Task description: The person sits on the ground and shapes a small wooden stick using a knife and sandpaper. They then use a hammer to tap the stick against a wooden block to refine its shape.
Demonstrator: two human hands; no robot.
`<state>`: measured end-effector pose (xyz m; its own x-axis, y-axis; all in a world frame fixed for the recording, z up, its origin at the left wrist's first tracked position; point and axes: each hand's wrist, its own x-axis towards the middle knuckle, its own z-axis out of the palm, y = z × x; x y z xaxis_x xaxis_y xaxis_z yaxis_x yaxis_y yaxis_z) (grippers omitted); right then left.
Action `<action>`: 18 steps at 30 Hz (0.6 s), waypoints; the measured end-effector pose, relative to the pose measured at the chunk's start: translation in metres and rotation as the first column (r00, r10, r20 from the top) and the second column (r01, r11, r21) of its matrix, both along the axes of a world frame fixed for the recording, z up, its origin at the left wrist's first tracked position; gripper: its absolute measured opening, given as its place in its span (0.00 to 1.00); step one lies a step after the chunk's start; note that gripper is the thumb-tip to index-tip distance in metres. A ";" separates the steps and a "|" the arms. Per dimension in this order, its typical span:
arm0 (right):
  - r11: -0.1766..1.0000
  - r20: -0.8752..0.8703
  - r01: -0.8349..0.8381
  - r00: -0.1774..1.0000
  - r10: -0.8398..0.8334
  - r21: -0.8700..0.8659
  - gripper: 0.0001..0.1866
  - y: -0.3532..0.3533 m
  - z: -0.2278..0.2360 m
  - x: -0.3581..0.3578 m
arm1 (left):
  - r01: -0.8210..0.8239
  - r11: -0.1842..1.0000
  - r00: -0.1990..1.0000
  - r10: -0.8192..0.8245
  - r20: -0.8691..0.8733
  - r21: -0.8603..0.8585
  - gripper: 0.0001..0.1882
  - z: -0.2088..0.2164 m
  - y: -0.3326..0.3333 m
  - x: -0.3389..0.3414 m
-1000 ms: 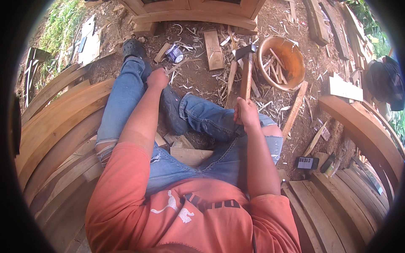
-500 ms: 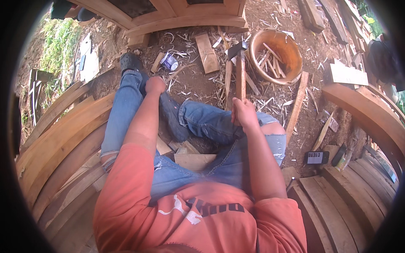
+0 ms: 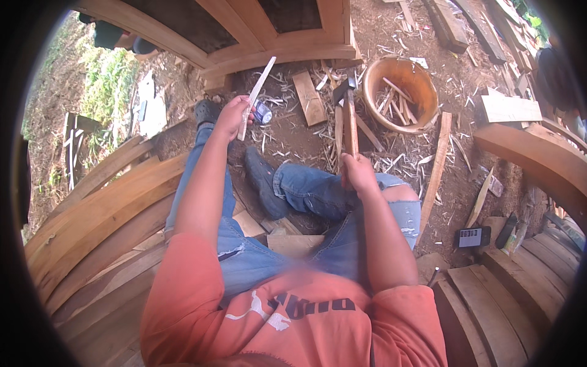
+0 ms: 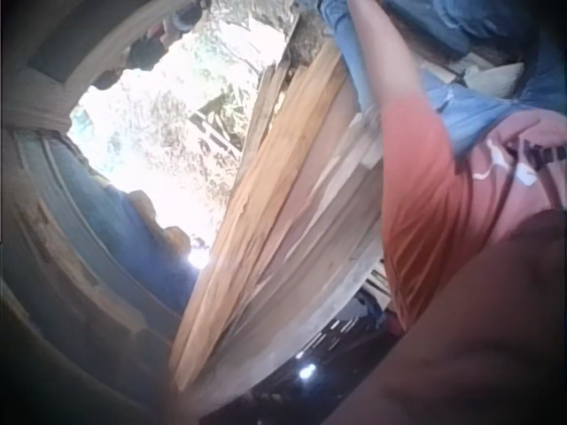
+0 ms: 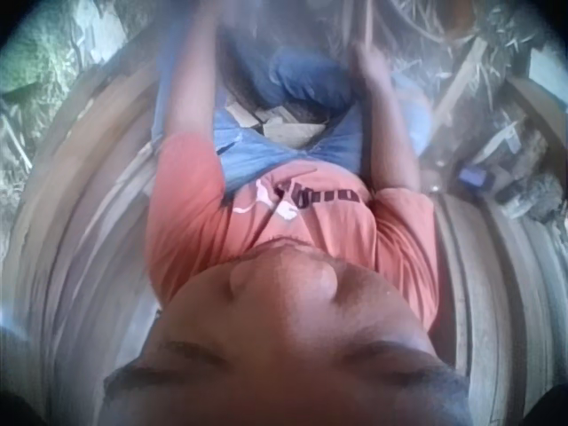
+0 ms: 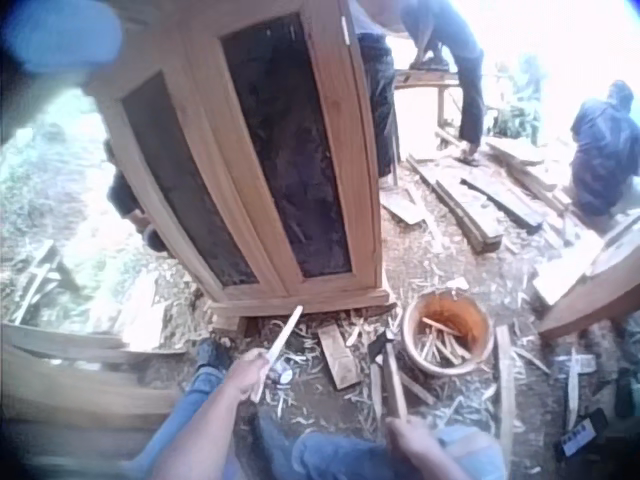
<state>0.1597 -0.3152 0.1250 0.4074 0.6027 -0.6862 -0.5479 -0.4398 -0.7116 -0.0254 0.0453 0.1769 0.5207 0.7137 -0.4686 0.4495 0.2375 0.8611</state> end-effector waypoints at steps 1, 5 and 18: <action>1.000 0.007 0.007 1.000 -0.007 -0.001 0.17 0.000 0.001 0.001 | 0.008 0.994 0.998 -0.001 0.066 -0.108 0.15 0.023 -0.002 0.004; 0.999 0.028 0.021 0.999 -0.022 0.024 0.16 0.000 -0.006 0.000 | 0.096 0.924 0.970 -0.003 0.242 -0.371 0.19 0.101 -0.021 0.008; 0.995 0.068 -0.004 0.998 -0.003 0.103 0.17 -0.017 -0.002 -0.013 | 0.192 0.962 0.922 -0.110 0.371 -0.192 0.22 0.226 -0.124 -0.042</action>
<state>0.1464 -0.3320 0.1234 0.4508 0.6688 -0.5911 -0.4967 -0.3623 -0.7887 -0.0676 -0.0785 0.4031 0.7747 0.5128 -0.3700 0.1713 0.3930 0.9034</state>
